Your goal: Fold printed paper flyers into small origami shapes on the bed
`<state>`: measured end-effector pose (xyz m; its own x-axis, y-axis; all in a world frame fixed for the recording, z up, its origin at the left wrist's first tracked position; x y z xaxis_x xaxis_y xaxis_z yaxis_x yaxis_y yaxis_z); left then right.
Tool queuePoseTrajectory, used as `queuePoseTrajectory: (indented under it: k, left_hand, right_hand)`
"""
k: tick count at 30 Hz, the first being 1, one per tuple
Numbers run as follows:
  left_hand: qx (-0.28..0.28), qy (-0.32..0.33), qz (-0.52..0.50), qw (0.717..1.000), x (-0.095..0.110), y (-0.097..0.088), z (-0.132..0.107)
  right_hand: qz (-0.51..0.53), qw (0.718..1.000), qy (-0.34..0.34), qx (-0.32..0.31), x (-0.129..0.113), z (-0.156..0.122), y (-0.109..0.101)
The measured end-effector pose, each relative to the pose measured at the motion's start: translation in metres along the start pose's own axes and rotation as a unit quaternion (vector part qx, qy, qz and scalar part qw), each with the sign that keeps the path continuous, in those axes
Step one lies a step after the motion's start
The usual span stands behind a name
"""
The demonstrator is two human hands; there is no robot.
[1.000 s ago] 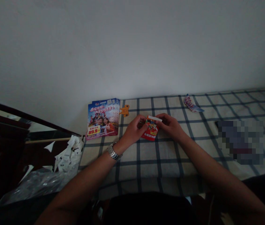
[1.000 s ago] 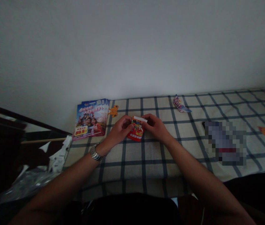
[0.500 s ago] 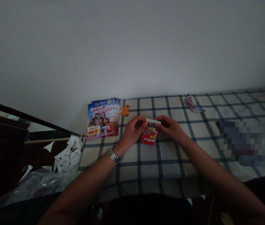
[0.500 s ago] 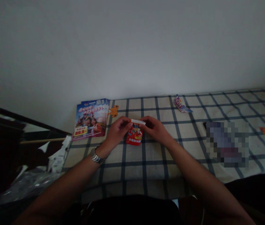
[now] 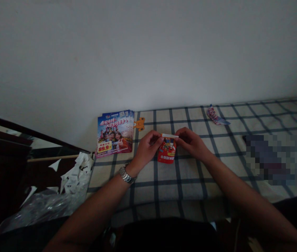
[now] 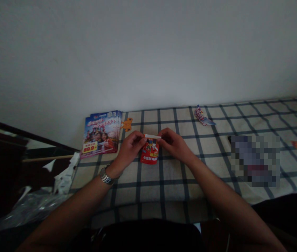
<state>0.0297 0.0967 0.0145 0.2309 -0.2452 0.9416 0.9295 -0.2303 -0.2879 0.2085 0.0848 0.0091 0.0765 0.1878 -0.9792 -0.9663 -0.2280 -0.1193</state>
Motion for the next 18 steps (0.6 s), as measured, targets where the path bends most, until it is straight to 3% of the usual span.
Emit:
queuePoseTrajectory:
  k: [6,13,18]
  left_hand:
    - [0.001,0.012,0.007,1.0,0.0002,0.0003,0.0]
    - [0.011,0.03,0.008,0.999,0.0071,0.0001,-0.0014]
    - [0.008,0.028,-0.002,1.0,0.0084,0.0016,-0.0023]
  right_hand:
    - [-0.03,0.999,0.012,0.002,0.0068,0.0013,-0.0047]
    - [0.032,0.999,0.027,0.033,0.0065,0.0026,-0.0085]
    - [0.029,0.997,0.069,0.017,0.0079,0.0027,-0.0026]
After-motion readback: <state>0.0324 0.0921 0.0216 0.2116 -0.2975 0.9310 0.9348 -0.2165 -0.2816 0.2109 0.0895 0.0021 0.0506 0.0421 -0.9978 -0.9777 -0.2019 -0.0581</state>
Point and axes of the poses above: each hand's wrist, its own z-axis towards the middle knuckle, its own y-axis out of the palm, x = y × z, the point moved 10 cm from there along z, towards the middle knuckle, and after that the axes turned 3 degrees about z, right-handed, at the moved point
